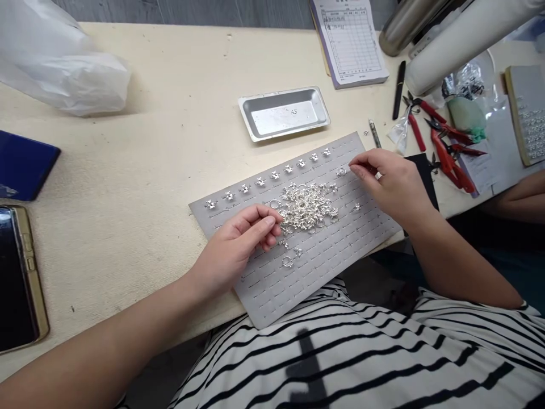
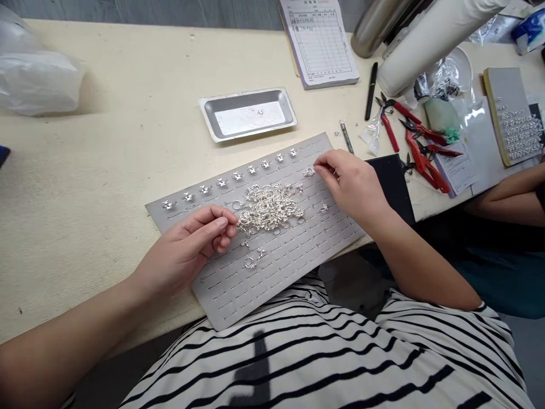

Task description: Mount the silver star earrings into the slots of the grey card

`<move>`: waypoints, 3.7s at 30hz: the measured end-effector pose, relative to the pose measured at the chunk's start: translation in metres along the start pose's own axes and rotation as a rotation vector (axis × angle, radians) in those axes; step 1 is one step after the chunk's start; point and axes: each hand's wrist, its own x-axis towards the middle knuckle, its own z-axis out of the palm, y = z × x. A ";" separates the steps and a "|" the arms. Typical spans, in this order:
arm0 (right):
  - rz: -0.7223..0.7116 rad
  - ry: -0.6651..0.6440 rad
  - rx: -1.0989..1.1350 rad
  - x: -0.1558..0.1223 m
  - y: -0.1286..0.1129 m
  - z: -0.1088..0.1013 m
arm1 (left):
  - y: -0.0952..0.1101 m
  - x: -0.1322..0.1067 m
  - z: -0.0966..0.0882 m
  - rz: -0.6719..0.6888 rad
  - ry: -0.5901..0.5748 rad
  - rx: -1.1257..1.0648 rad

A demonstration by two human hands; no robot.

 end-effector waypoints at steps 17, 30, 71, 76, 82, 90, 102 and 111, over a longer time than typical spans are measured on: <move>-0.234 -0.176 -0.095 0.063 0.024 -0.007 | 0.001 -0.001 0.001 0.004 0.000 -0.010; -0.201 -0.253 -0.082 0.090 0.026 -0.008 | -0.001 0.000 -0.001 0.003 -0.010 -0.018; -0.091 0.030 0.017 0.006 0.020 0.013 | 0.002 -0.002 0.002 -0.017 0.028 0.016; -0.009 0.054 0.040 0.016 0.020 0.011 | 0.003 -0.002 0.003 -0.027 0.020 0.024; 0.118 0.160 0.106 0.043 0.031 0.011 | 0.002 -0.001 0.002 -0.017 0.018 0.013; 0.134 0.147 0.130 0.059 0.036 0.019 | 0.003 -0.002 0.002 -0.022 0.024 0.019; 0.136 0.141 0.169 0.052 0.031 0.006 | 0.003 -0.003 0.002 -0.017 0.016 0.015; 0.082 0.115 0.193 0.053 0.034 0.013 | 0.005 -0.003 0.005 -0.016 0.032 0.034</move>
